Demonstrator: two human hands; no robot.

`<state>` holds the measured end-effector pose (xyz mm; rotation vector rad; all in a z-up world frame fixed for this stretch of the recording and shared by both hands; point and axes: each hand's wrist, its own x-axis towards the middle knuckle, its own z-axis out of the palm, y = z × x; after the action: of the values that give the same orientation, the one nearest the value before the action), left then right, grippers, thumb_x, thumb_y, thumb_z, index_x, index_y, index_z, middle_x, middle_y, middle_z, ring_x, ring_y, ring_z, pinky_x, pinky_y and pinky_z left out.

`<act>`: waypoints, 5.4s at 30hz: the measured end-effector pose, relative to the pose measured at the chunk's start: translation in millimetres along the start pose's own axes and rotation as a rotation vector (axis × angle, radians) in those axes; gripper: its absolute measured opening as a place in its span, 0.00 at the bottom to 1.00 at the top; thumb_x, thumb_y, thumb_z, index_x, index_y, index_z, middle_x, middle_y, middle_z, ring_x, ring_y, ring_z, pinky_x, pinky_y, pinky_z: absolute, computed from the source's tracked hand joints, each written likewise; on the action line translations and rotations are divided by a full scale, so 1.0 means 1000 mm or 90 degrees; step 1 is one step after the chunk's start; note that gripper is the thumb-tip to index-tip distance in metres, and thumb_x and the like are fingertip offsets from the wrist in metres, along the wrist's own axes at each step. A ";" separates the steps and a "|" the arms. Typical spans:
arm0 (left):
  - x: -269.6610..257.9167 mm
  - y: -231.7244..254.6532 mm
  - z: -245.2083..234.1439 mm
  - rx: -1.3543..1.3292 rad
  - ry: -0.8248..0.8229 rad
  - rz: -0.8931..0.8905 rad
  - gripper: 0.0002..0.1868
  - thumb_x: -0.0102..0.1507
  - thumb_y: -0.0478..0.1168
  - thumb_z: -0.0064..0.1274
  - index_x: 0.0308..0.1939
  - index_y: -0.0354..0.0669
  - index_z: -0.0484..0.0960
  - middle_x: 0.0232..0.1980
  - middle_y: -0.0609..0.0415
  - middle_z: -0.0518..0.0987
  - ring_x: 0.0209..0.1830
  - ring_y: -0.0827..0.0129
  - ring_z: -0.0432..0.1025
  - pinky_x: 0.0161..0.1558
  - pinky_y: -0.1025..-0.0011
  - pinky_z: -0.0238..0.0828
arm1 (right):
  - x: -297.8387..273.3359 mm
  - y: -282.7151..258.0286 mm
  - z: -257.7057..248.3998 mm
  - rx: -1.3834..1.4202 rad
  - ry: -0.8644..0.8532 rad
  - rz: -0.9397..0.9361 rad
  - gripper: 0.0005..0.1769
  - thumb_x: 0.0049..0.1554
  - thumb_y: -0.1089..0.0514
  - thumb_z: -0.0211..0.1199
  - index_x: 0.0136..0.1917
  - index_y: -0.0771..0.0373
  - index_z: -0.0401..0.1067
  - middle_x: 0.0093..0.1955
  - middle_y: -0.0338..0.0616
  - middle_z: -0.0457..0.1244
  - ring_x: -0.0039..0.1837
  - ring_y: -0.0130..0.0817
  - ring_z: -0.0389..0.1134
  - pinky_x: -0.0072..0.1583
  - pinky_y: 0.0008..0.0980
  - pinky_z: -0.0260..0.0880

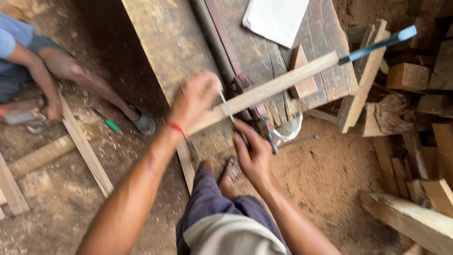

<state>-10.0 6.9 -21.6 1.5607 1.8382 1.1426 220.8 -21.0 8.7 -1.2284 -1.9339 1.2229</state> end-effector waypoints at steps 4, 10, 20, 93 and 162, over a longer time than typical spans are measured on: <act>0.027 0.016 -0.036 -0.025 0.047 -0.008 0.07 0.67 0.39 0.56 0.44 0.39 0.82 0.43 0.49 0.82 0.45 0.57 0.78 0.46 0.62 0.73 | 0.031 -0.012 0.011 0.098 -0.001 -0.023 0.19 0.65 0.60 0.61 0.68 0.65 0.71 0.61 0.48 0.71 0.60 0.30 0.71 0.60 0.29 0.72; 0.021 0.030 -0.034 -0.055 0.018 0.010 0.07 0.66 0.40 0.58 0.44 0.40 0.83 0.42 0.50 0.82 0.45 0.58 0.78 0.47 0.62 0.74 | 0.014 -0.009 0.000 0.084 0.004 0.030 0.20 0.64 0.59 0.61 0.68 0.65 0.71 0.58 0.48 0.72 0.57 0.28 0.71 0.57 0.28 0.73; -0.008 0.029 -0.008 -0.017 -0.129 -0.009 0.06 0.66 0.42 0.58 0.40 0.44 0.85 0.44 0.51 0.80 0.43 0.63 0.76 0.45 0.64 0.73 | -0.035 0.005 -0.017 0.045 0.002 0.048 0.20 0.63 0.61 0.60 0.68 0.65 0.71 0.59 0.49 0.72 0.60 0.31 0.73 0.58 0.31 0.74; -0.044 0.023 -0.010 0.232 -0.119 0.001 0.33 0.67 0.60 0.55 0.58 0.30 0.75 0.46 0.36 0.81 0.40 0.53 0.78 0.42 0.55 0.76 | -0.019 0.004 -0.014 0.135 -0.057 0.144 0.21 0.64 0.57 0.59 0.69 0.60 0.71 0.43 0.35 0.68 0.33 0.17 0.62 0.33 0.22 0.64; -0.013 0.016 -0.029 -0.094 -0.066 -0.082 0.20 0.70 0.55 0.50 0.55 0.46 0.83 0.43 0.52 0.84 0.40 0.68 0.80 0.37 0.68 0.77 | -0.011 -0.007 -0.010 0.078 -0.022 0.072 0.21 0.66 0.57 0.57 0.71 0.60 0.69 0.38 0.35 0.65 0.31 0.16 0.61 0.32 0.20 0.63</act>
<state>-20.8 -14.2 5.1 1.3720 1.7189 1.0926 230.2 -27.8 20.1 -1.2749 -1.8055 1.4069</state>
